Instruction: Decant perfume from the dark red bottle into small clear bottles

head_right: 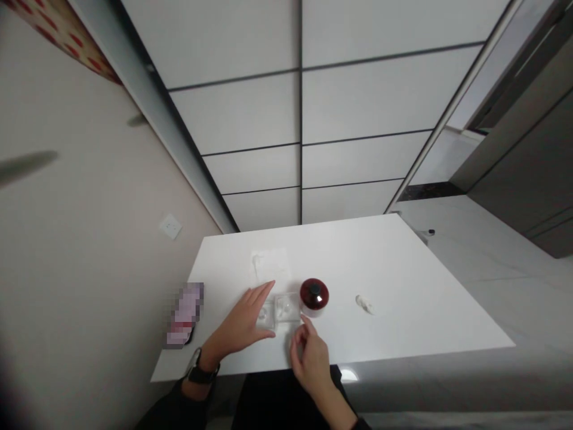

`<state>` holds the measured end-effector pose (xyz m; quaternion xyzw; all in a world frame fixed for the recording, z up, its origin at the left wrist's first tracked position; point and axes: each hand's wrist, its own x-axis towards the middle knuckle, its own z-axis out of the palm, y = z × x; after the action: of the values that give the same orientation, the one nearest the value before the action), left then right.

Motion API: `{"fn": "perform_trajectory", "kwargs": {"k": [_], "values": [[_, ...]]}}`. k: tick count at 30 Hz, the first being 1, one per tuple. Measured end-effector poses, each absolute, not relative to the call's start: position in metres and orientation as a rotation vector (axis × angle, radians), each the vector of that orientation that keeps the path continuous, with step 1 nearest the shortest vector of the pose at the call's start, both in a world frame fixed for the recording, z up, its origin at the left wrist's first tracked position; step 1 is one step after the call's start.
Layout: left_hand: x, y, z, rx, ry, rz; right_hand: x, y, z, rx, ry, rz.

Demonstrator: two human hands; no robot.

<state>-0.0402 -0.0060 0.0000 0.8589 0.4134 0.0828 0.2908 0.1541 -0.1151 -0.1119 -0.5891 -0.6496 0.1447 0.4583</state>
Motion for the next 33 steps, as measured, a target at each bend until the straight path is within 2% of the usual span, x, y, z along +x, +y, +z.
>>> {"fn": "perform_trajectory", "kwargs": {"k": [10,33], "values": [[-0.022,-0.018,-0.015,2.23,1.241,0.287,0.155,-0.101,-0.115,-1.598,-1.785,0.497],[-0.003,-0.009,-0.017,2.189,1.108,0.529,0.157,-0.102,-0.112,-1.539,-1.916,0.455]]}}
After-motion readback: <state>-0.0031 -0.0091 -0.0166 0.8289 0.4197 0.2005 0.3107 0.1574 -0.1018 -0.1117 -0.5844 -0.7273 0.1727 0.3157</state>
